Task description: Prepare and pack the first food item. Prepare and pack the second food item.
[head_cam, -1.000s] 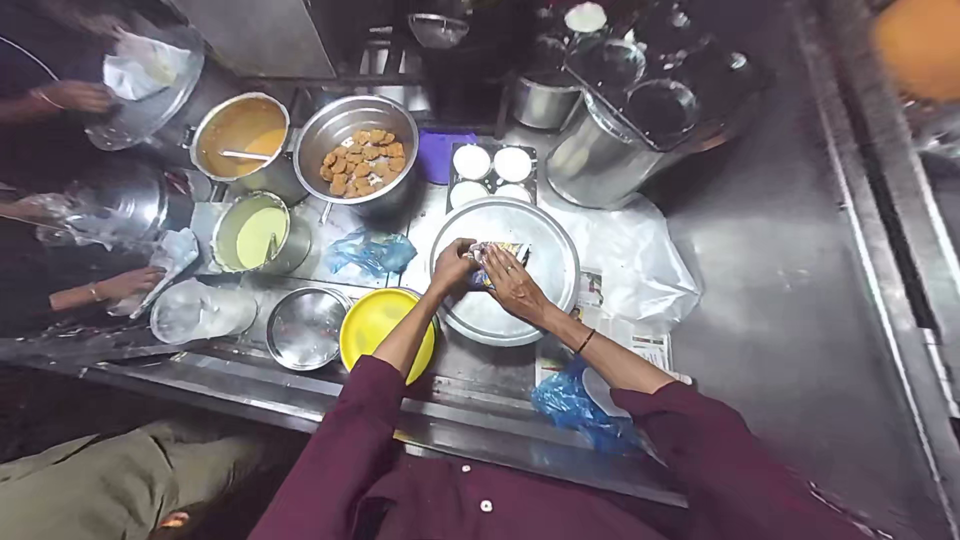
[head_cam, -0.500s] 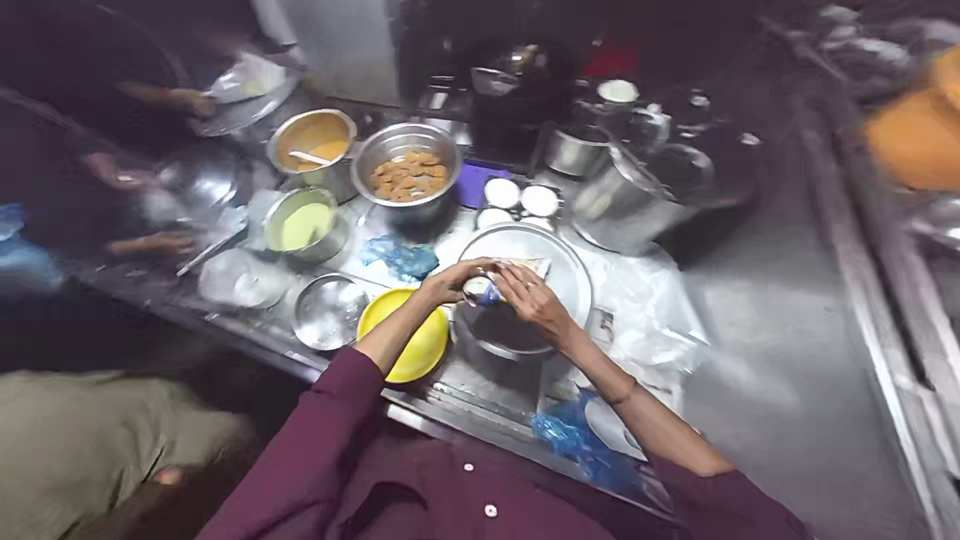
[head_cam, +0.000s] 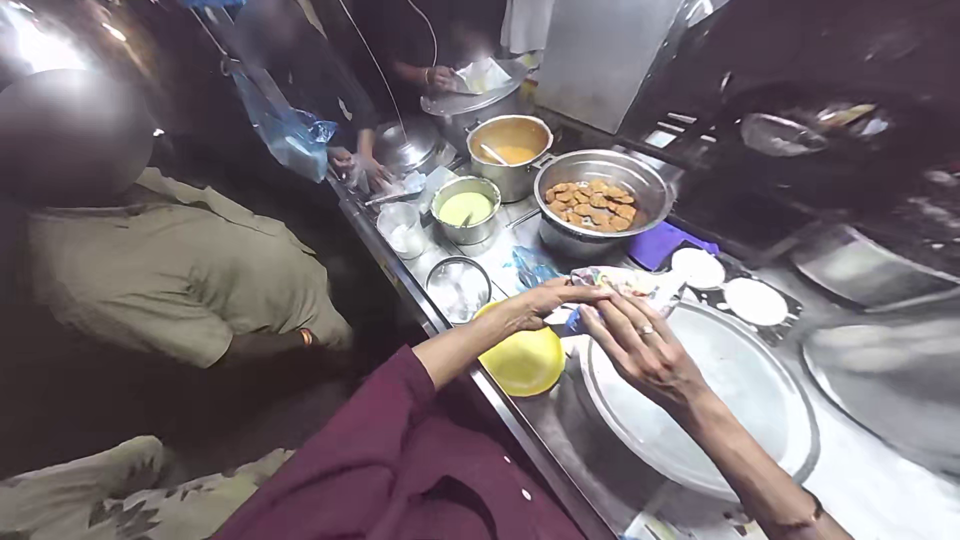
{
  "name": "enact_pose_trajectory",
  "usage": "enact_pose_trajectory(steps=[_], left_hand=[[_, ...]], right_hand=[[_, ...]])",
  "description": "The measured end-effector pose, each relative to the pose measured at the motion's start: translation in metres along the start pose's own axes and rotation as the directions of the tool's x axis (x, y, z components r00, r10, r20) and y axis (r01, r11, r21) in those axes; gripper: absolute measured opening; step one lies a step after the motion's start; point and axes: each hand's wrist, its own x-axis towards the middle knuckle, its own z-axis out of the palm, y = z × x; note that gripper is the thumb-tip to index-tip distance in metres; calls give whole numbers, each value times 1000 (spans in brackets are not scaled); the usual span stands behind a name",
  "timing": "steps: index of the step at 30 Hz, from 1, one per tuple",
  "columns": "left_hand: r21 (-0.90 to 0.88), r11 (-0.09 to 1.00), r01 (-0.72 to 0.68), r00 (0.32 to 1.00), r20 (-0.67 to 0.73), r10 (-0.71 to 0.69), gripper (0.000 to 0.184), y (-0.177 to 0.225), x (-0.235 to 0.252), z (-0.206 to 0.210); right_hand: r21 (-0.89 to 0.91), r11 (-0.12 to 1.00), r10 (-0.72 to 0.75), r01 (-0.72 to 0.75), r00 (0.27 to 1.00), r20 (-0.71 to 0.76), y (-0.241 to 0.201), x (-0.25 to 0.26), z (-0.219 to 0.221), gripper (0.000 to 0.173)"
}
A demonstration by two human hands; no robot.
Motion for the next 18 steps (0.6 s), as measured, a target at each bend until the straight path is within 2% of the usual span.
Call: enact_pose_trajectory(steps=[2, 6, 8, 10, 14, 16, 18], left_hand=[[8, 999, -42, 998, 53, 42, 24, 3, -5, -23], [-115, 993, 17, 994, 111, -4, 21, 11, -5, -70], [-111, 994, 14, 995, 102, -3, 19, 16, -3, -96], [-80, 997, -22, 998, 57, 27, 15, 29, -1, -122], [-132, 982, -137, 991, -20, 135, 27, 58, 11, -180], [-180, 967, -180, 982, -89, 166, 26, 73, 15, -214], [-210, 955, -207, 966, -197, 166, 24, 92, 12, -250]], right_hand=[[-5, 997, -71, 71, 997, 4, -4, 13, 11, 38], [-66, 982, -174, 175, 984, 26, -7, 43, 37, 38], [-90, 974, -205, 209, 978, 48, -11, 64, 50, 38], [-113, 969, -218, 221, 975, 42, -13, 89, 70, 38], [-145, 981, -126, 132, 991, 53, -6, 144, 108, 41], [-93, 991, -85, 93, 993, 85, -4, 184, 123, 42], [59, 996, -73, 67, 992, 104, -1, 232, 140, 46]])
